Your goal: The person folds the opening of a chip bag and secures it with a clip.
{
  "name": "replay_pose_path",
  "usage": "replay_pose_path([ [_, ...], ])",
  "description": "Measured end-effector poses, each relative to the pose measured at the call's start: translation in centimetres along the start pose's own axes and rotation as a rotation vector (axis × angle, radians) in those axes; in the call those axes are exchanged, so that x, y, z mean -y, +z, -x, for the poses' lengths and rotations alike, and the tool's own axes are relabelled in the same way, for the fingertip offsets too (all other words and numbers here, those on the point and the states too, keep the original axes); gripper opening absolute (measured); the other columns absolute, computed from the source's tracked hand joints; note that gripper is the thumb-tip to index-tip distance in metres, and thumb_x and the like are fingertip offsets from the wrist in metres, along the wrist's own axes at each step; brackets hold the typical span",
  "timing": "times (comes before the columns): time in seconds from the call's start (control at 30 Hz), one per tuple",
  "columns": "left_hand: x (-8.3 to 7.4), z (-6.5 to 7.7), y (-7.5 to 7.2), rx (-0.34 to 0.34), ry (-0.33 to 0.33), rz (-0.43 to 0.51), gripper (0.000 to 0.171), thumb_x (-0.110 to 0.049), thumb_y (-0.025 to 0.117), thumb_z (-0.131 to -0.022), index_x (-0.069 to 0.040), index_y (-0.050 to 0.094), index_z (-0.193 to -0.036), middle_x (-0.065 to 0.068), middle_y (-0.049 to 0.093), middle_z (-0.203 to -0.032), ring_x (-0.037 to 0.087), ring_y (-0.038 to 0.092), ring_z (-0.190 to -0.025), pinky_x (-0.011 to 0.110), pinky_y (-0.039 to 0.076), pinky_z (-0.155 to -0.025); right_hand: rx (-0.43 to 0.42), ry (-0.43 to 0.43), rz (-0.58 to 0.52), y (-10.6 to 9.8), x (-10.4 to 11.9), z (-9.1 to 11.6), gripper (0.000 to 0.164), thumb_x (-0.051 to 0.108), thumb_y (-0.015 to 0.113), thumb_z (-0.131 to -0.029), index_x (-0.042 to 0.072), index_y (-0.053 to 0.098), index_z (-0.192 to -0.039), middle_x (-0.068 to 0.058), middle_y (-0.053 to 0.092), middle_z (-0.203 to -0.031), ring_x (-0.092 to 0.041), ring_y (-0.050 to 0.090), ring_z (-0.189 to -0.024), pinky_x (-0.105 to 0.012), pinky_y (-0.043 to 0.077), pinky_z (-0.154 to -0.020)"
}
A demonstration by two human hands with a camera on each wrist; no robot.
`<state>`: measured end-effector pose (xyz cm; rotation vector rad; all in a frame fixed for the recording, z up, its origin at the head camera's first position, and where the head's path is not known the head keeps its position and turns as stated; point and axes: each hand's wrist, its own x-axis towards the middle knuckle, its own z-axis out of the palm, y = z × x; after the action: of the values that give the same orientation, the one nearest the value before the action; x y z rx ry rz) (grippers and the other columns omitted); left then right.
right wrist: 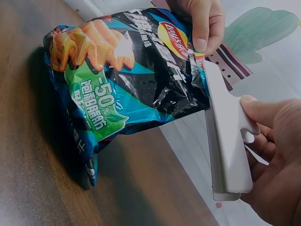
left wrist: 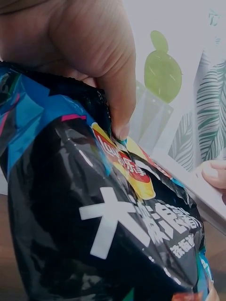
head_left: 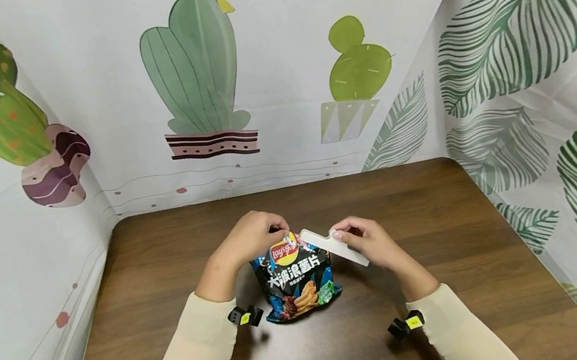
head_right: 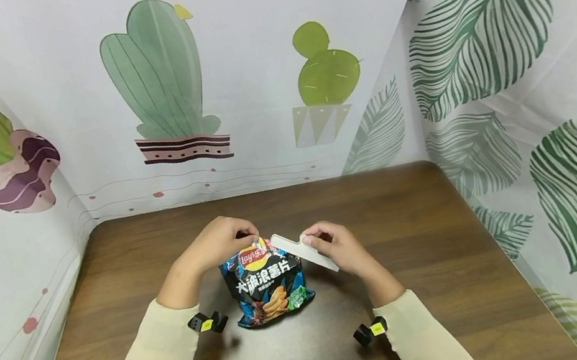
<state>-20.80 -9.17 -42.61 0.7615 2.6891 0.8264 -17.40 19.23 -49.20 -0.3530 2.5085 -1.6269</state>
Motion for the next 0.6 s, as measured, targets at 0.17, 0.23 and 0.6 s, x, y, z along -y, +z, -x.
replay_pose_path([
  [0.17,-0.2,0.0,0.0,0.001,-0.001,-0.002,0.014,-0.021,0.065,-0.099,-0.016,0.077,-0.099,-0.003,0.074,-0.092,0.01,0.057,-0.072,0.029,0.049,-0.072,0.024,0.004,0.007,-0.1,2.5,0.4,0.019,0.009,0.063,-0.099,-0.005,0.07,-0.111,-0.023,0.069,-0.101,-0.014,0.056,-0.078,-0.023,0.046,-0.067],
  [0.23,-0.2,0.0,0.0,0.001,0.001,-0.006,0.014,-0.022,0.064,-0.099,-0.016,0.077,-0.099,-0.004,0.074,-0.092,0.01,0.057,-0.072,0.029,0.049,-0.072,0.026,0.005,0.004,-0.2,3.5,0.7,0.019,0.008,0.063,-0.099,-0.005,0.07,-0.11,-0.023,0.069,-0.1,-0.014,0.056,-0.078,-0.023,0.046,-0.067],
  [0.6,-0.1,-0.1,0.0,0.002,0.006,-0.006,0.014,-0.021,0.064,-0.099,-0.017,0.077,-0.099,-0.004,0.074,-0.091,0.009,0.056,-0.071,0.028,0.049,-0.072,0.028,-0.005,-0.01,-0.1,3.6,0.6,0.018,0.009,0.064,-0.098,-0.004,0.072,-0.108,-0.021,0.07,-0.099,-0.011,0.054,-0.077,-0.022,0.044,-0.066],
])
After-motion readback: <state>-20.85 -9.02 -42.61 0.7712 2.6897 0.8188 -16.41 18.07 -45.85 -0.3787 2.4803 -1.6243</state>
